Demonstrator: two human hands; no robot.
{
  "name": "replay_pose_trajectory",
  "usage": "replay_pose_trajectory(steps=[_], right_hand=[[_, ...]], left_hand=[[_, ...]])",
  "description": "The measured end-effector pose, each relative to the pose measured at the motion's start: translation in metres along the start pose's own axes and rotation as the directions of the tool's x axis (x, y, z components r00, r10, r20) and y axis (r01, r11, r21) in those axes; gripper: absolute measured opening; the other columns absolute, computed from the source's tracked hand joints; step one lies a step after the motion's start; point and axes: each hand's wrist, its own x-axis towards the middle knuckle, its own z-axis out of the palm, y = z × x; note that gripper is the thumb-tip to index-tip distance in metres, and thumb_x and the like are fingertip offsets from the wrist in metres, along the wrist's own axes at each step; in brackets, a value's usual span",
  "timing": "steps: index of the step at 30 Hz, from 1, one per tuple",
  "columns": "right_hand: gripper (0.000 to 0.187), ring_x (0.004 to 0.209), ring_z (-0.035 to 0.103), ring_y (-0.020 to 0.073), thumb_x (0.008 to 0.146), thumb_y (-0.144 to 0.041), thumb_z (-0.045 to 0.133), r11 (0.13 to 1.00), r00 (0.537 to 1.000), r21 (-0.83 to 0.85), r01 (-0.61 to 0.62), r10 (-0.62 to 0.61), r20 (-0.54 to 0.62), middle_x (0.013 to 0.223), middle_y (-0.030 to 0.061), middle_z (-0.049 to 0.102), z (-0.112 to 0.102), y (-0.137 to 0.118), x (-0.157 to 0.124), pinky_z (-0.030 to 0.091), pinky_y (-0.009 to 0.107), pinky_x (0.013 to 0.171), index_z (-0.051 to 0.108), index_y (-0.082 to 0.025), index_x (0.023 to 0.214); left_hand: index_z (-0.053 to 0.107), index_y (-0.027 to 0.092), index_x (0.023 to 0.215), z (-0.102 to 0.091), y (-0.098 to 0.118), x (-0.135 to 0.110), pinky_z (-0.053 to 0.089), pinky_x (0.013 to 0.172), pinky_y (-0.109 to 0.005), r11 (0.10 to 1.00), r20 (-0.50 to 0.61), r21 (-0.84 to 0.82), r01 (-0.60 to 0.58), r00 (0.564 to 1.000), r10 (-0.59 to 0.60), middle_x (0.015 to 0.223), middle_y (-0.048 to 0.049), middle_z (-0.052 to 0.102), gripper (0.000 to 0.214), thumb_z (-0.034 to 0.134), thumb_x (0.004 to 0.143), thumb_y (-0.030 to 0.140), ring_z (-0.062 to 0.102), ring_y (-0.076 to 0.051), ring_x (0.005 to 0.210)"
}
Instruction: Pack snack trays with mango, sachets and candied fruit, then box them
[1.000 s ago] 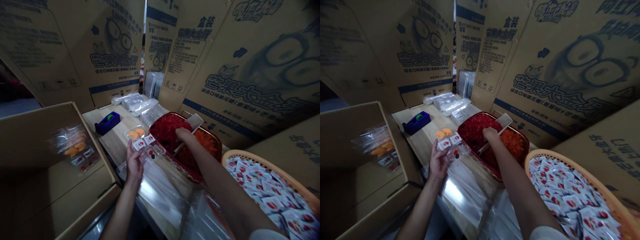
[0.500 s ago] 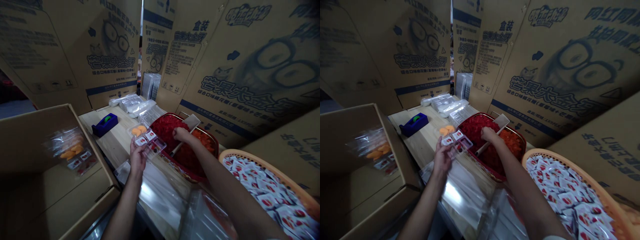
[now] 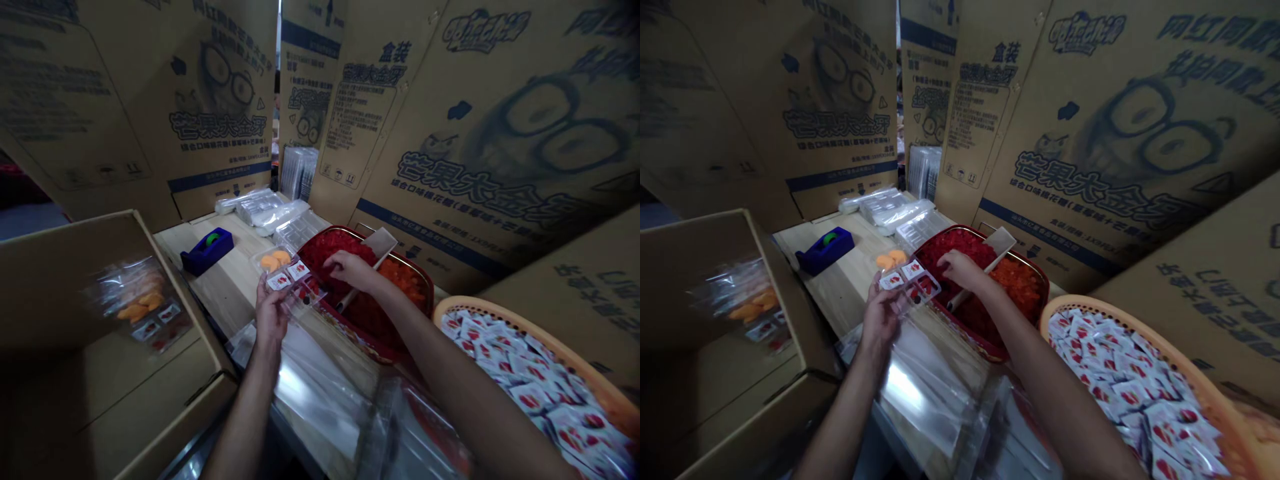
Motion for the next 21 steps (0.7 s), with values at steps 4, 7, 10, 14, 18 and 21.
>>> replay_pose_trajectory(steps=[4, 7, 10, 14, 18, 21], right_hand=[[0.025, 0.093, 0.059, 0.0233, 0.065, -0.018, 0.069, 0.926, 0.959, -0.283, -0.251, 0.277, 0.056, 0.099, 0.0133, 0.063, 0.001, 0.022, 0.014, 0.043, 0.03, 0.078, 0.066, -0.013, 0.089], [0.025, 0.084, 0.062, 0.0267, 0.052, -0.018, 0.077, 0.91, 0.928, -0.291, -0.296, 0.346, 0.137, 0.085, 0.0142, 0.067, 0.01, 0.032, 0.026, 0.045, 0.031, 0.071, 0.068, -0.01, 0.074], [0.021, 0.08, 0.063, 0.0237, 0.05, -0.008, 0.074, 0.919, 0.923, -0.252, -0.302, 0.348, 0.163, 0.081, 0.0123, 0.068, 0.018, 0.034, 0.034, 0.045, 0.026, 0.066, 0.068, -0.011, 0.07], [0.015, 0.075, 0.063, 0.0194, 0.058, -0.001, 0.063, 0.949, 0.946, -0.124, -0.289, 0.304, 0.117, 0.075, 0.0088, 0.068, 0.018, 0.036, 0.033, 0.044, 0.022, 0.062, 0.067, -0.012, 0.068], [0.015, 0.062, 0.061, 0.0131, 0.069, -0.005, 0.054, 0.957, 0.959, 0.066, -0.283, 0.281, 0.035, 0.07, 0.006, 0.066, 0.007, 0.032, 0.023, 0.043, 0.018, 0.054, 0.065, -0.01, 0.078], [0.016, 0.059, 0.058, 0.0088, 0.076, -0.013, 0.053, 0.951, 0.976, 0.222, -0.213, 0.218, 0.004, 0.072, 0.0027, 0.065, 0.001, 0.012, 0.009, 0.043, 0.016, 0.05, 0.062, -0.012, 0.089]], left_hand=[[0.039, 0.03, 0.123, -0.002, -0.001, 0.0, 0.053, 0.077, -0.039, 1.0, -0.007, -0.005, -0.005, 1.0, 0.005, 0.12, -0.0033, 0.054, 0.075, 0.054, 0.058, -0.003, 0.062, -0.019, 0.088], [0.041, 0.031, 0.121, -0.001, -0.001, 0.0, 0.052, 0.078, -0.039, 1.0, 0.004, -0.008, 0.0, 1.0, 0.0, 0.12, -0.0027, 0.054, 0.073, 0.055, 0.059, -0.003, 0.062, -0.019, 0.089], [0.041, 0.03, 0.121, -0.001, 0.0, 0.0, 0.052, 0.079, -0.04, 1.0, -0.003, -0.009, 0.002, 1.0, -0.002, 0.118, -0.0028, 0.055, 0.072, 0.054, 0.059, -0.004, 0.062, -0.019, 0.089], [0.04, 0.03, 0.121, 0.0, 0.002, 0.0, 0.052, 0.079, -0.041, 1.0, -0.006, -0.006, 0.008, 1.0, -0.008, 0.119, -0.0029, 0.054, 0.073, 0.053, 0.059, -0.005, 0.062, -0.019, 0.088], [0.04, 0.031, 0.122, 0.0, 0.001, -0.001, 0.052, 0.079, -0.039, 1.0, -0.004, -0.004, 0.013, 1.0, -0.013, 0.118, -0.0025, 0.055, 0.073, 0.053, 0.059, -0.005, 0.063, -0.019, 0.088], [0.039, 0.033, 0.123, 0.0, 0.001, -0.002, 0.052, 0.08, -0.039, 1.0, -0.001, -0.013, 0.018, 1.0, -0.018, 0.116, -0.0021, 0.056, 0.075, 0.053, 0.059, -0.004, 0.063, -0.019, 0.089]])
